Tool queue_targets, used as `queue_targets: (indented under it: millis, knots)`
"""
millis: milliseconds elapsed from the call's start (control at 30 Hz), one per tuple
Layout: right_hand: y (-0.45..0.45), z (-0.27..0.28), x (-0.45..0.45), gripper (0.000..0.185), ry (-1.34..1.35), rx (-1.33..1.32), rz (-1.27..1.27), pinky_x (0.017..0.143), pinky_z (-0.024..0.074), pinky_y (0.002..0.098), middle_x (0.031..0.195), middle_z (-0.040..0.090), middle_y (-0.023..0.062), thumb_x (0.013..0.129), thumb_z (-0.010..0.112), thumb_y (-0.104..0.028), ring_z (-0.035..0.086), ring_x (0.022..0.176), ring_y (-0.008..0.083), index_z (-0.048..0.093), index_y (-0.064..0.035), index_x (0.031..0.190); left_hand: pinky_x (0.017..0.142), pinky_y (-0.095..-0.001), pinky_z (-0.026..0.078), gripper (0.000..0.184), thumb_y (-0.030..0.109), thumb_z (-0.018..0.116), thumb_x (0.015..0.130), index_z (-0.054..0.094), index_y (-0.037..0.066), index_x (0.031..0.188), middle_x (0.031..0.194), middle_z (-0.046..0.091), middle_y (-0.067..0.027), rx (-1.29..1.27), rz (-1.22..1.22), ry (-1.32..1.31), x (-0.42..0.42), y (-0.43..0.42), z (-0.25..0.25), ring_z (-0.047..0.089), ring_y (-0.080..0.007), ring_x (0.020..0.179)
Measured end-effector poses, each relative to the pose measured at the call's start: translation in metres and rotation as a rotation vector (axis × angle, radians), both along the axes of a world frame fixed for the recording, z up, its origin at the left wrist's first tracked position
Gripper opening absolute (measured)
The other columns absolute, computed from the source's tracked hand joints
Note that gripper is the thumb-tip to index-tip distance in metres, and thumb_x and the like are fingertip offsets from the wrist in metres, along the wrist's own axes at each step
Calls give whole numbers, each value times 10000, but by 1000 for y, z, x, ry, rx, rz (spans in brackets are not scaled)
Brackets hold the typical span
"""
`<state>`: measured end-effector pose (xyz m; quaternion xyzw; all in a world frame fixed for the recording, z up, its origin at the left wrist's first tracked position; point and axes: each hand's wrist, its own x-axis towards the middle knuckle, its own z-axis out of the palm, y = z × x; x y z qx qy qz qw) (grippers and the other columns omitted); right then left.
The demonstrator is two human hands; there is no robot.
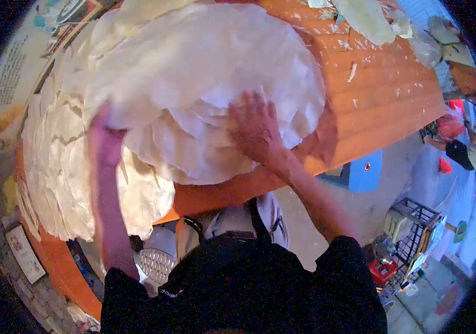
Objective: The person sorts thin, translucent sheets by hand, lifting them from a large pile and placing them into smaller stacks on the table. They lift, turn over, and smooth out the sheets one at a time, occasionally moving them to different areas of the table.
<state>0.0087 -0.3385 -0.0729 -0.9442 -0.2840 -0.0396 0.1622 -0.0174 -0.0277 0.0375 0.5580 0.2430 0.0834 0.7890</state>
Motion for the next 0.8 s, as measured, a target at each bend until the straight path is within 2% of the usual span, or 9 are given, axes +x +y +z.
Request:
queue_targets:
  millis: [100, 233, 267, 367, 433, 500, 600, 700, 800]
  knots:
    - [-2, -5, -1, 501, -13, -16, 11, 1028, 298, 574, 1399, 363, 240, 818, 611, -269, 338, 1293, 439, 513, -103, 1281, 753, -323, 544, 352, 237, 562, 939, 550, 3, 1201, 1012, 636, -107, 130, -210, 251, -44, 11, -63, 644, -200, 886]
    - [23, 32, -33, 404, 14, 36, -32, 1034, 293, 581, 1308, 458, 253, 781, 676, -258, 399, 1237, 450, 611, -48, 1119, 680, -296, 532, 338, 211, 614, 901, 573, 9, 1168, 959, 652, -101, 625, -78, 274, -125, 45, -78, 645, -176, 820]
    - [40, 49, -45, 351, -66, 57, 1, 967, 398, 520, 1211, 545, 237, 771, 698, -250, 481, 1171, 427, 651, -22, 1034, 660, -297, 531, 338, 200, 630, 881, 581, 12, 1158, 956, 656, -111, 818, -22, 274, -147, 61, -85, 646, -181, 797]
    - [103, 50, -88, 331, 245, 338, 150, 848, 489, 412, 1057, 628, 213, 781, 718, -187, 602, 1016, 318, 642, -7, 1048, 750, -344, 516, 402, 172, 691, 779, 586, 16, 1135, 991, 643, -127, 1195, 33, 344, -200, 96, -85, 627, -243, 869]
    - [163, 39, -112, 285, 851, 550, 44, 730, 517, 315, 932, 659, 131, 825, 694, -189, 627, 868, 182, 643, 13, 1020, 820, -376, 499, 432, 174, 710, 745, 583, 18, 1128, 1036, 621, -135, 1557, -54, 280, -235, 123, -102, 602, -290, 936]
    - [214, 14, -121, 301, 965, 559, 2, 675, 512, 286, 871, 646, 92, 855, 666, -212, 607, 793, 130, 635, 32, 1027, 906, -424, 456, 512, 204, 742, 704, 568, 13, 1147, 1140, 565, -169, 1501, -108, 326, -252, 130, -111, 535, -357, 1060]
    - [270, -22, -115, 286, 1287, 1041, 7, 612, 513, 306, 807, 634, 68, 859, 657, -233, 598, 676, 151, 636, 32, 964, 948, -442, 441, 558, 193, 745, 694, 556, 10, 1186, 1215, 533, -192, 1421, -208, 263, -259, 138, -111, 507, -376, 1137]
    - [308, -24, -111, 283, 1409, 851, -67, 575, 504, 316, 730, 627, 93, 853, 648, -264, 583, 606, 169, 626, 15, 896, 959, -455, 435, 551, 157, 723, 691, 552, -1, 1191, 1232, 526, -204, 1431, -319, 206, -259, 138, -93, 503, -389, 1148]
    - [342, -4, -118, 319, 1242, 458, -57, 548, 481, 318, 656, 603, 82, 851, 641, -311, 565, 569, 168, 607, -1, 780, 945, -457, 453, 490, 87, 684, 690, 580, -1, 1160, 1189, 563, -211, 1553, -284, 87, -263, 146, -104, 542, -395, 1113]
